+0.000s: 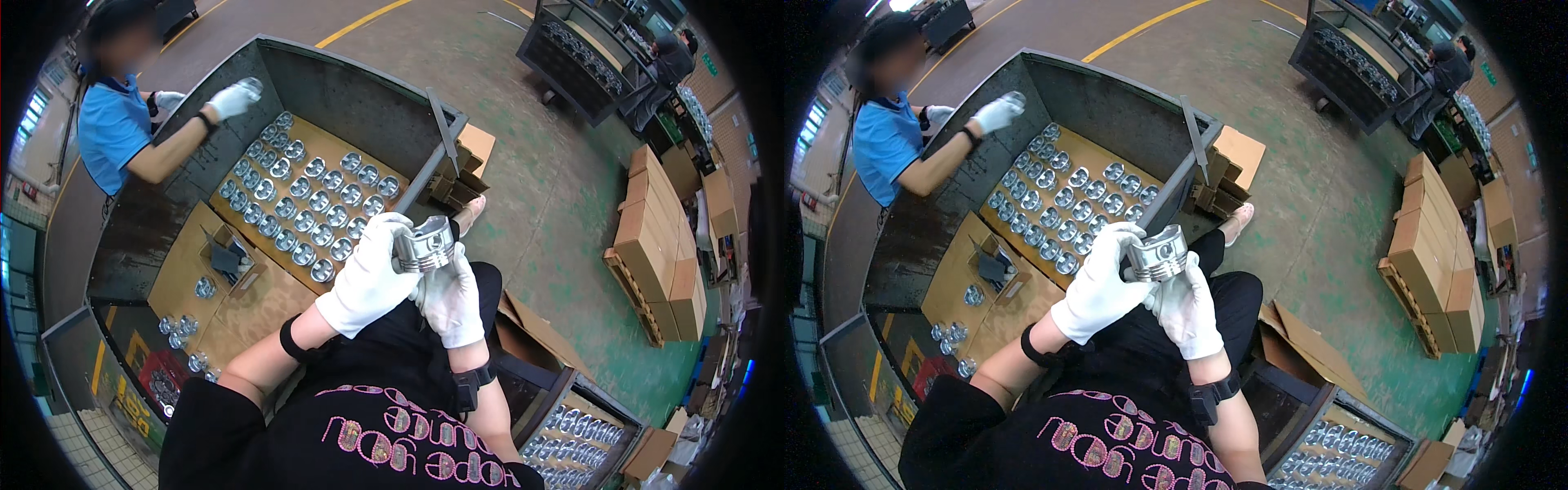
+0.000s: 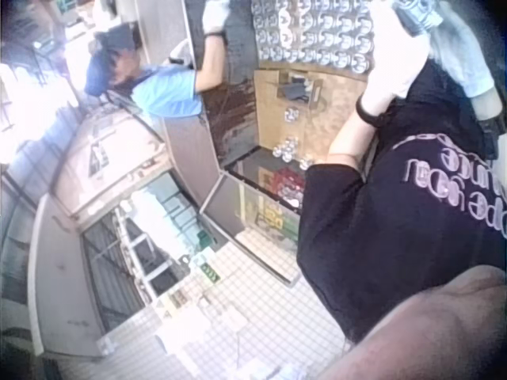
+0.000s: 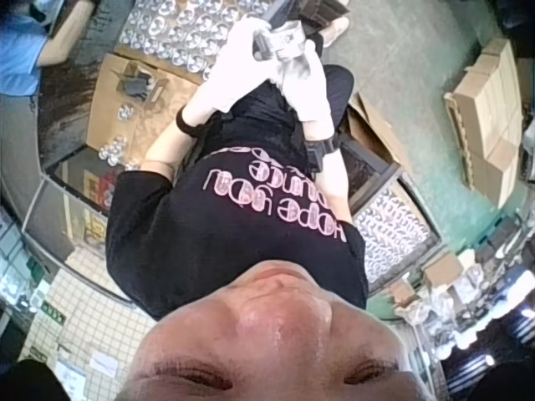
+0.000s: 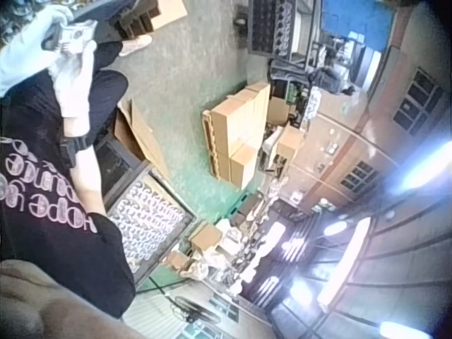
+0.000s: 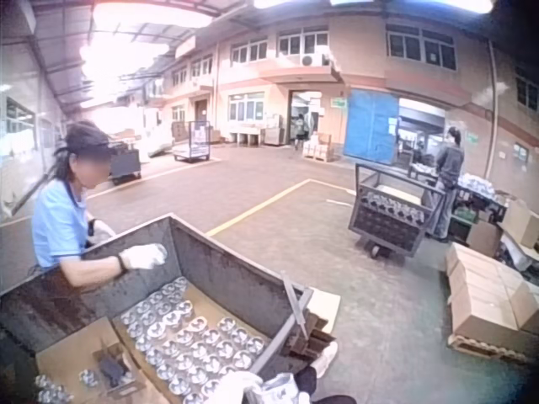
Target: Inspecting metal engine pistons and packing them into a bin with cardboard separators.
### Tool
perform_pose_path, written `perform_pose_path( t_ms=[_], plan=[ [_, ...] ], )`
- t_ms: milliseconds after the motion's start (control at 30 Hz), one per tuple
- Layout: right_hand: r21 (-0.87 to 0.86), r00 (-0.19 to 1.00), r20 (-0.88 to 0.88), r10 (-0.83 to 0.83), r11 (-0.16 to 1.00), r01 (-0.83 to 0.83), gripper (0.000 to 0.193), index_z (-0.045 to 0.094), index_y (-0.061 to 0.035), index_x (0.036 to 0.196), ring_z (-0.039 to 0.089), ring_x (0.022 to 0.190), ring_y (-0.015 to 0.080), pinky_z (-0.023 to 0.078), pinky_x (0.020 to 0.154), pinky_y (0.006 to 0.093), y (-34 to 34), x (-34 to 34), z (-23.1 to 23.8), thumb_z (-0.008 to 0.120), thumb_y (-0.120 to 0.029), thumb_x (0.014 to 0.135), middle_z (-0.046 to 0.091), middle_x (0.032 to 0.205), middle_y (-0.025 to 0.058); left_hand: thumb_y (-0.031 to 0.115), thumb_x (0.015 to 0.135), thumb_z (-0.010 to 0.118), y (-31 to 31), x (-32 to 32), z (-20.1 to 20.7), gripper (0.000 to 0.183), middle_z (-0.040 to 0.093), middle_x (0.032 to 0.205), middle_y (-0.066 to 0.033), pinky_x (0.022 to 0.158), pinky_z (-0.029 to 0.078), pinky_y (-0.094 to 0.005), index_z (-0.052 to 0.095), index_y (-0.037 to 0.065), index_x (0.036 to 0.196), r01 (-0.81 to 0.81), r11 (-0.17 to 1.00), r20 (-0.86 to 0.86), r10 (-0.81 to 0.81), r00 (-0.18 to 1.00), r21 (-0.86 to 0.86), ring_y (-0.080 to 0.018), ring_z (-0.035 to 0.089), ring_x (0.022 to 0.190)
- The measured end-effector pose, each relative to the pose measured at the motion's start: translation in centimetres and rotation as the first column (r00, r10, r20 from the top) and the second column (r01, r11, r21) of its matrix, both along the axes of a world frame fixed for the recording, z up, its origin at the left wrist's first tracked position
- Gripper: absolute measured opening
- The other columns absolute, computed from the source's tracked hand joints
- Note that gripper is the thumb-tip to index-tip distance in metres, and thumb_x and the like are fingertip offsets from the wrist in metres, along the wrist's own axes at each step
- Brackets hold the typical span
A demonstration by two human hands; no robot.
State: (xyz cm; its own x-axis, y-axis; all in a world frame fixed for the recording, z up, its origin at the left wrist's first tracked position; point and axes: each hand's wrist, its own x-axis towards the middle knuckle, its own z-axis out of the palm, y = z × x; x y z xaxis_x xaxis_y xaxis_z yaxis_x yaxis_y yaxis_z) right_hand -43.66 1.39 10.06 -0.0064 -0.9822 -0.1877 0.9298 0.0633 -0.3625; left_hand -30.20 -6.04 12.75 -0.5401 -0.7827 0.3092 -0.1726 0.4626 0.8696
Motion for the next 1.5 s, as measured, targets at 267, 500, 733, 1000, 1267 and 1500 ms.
perform_pose_path(
  t_ms=[267,500,733,1000,1267,1500],
  plan=[
    [0.012,1.0,0.013,0.013,1.0,-0.013,0.053,0.046,-0.0107,0.136,0.056,0.118,0.0255,0.048,0.097,0.0407,-0.4,-0.3,0.6,0.045,-0.047,0.098,0.057,0.13,0.0094,0.005,0.07,0.077,-0.1,-1.0,0.7,0.056,0.052,0.118,-0.0177,0.093,0.046,-0.0377,0.049,0.001,0.117,-0.032,0.994,0.008,0.033,0.999,-0.108,-0.0318,0.056,0.109],
    [-0.008,0.775,-0.588,-0.231,0.96,0.28,0.072,0.029,-0.005,0.138,0.05,0.12,0.0228,0.049,0.096,0.0377,0.6,-0.1,-2.9,0.072,-0.008,0.081,0.045,0.131,0.0122,0.003,0.065,0.077,0.3,0.0,-1.1,0.05,0.05,0.116,-0.0194,0.093,0.045,-0.0398,0.049,0.001,0.106,0.009,0.981,0.058,0.003,0.998,-0.193,-0.0344,0.053,0.111],
    [-0.294,0.097,-0.93,-0.356,0.875,0.385,0.073,0.04,-0.0064,0.125,0.06,0.104,0.0195,0.051,0.089,0.0338,1.1,1.1,0.3,0.085,-0.007,0.067,0.055,0.118,0.0122,0.002,0.067,0.076,0.4,0.2,-1.5,0.06,0.049,0.118,-0.0179,0.094,0.046,-0.038,0.046,-0.001,0.119,0.035,0.988,0.038,-0.03,0.999,-0.152,-0.0328,0.053,0.11],
    [-0.384,-0.159,-0.922,-0.352,0.796,0.469,0.065,0.045,-0.0041,0.114,0.052,0.093,0.023,0.047,0.08,0.0339,0.0,0.6,2.0,0.084,-0.01,0.063,0.047,0.103,0.0097,0.002,0.071,0.071,-0.5,-0.1,-0.6,0.056,0.05,0.119,-0.0202,0.099,0.043,-0.0407,0.047,0.0,0.121,-0.027,0.958,0.081,0.052,0.995,-0.285,-0.0366,0.052,0.113],
    [-0.37,-0.219,-0.929,-0.298,0.758,0.537,0.07,0.044,-0.0012,0.117,0.052,0.099,0.0245,0.045,0.087,0.0336,-0.7,0.4,0.9,0.087,-0.014,0.063,0.049,0.107,0.0121,0.005,0.08,0.067,0.1,0.2,-1.9,0.045,0.05,0.122,-0.0203,0.098,0.043,-0.0403,0.049,-0.001,0.121,0.002,0.985,0.162,0.026,0.986,-0.172,-0.0367,0.052,0.114],
    [-0.278,-0.195,-0.96,-0.202,0.778,0.563,0.074,0.041,-0.0023,0.121,0.058,0.102,0.0233,0.049,0.085,0.034,-0.7,1.1,1.3,0.088,-0.02,0.066,0.053,0.111,0.0152,0.001,0.086,0.061,-0.2,0.7,-3.0,0.033,0.053,0.12,-0.0202,0.094,0.046,-0.0388,0.052,-0.001,0.118,-0.03,0.97,0.139,0.065,0.988,-0.241,-0.0354,0.055,0.111]
  ],
)
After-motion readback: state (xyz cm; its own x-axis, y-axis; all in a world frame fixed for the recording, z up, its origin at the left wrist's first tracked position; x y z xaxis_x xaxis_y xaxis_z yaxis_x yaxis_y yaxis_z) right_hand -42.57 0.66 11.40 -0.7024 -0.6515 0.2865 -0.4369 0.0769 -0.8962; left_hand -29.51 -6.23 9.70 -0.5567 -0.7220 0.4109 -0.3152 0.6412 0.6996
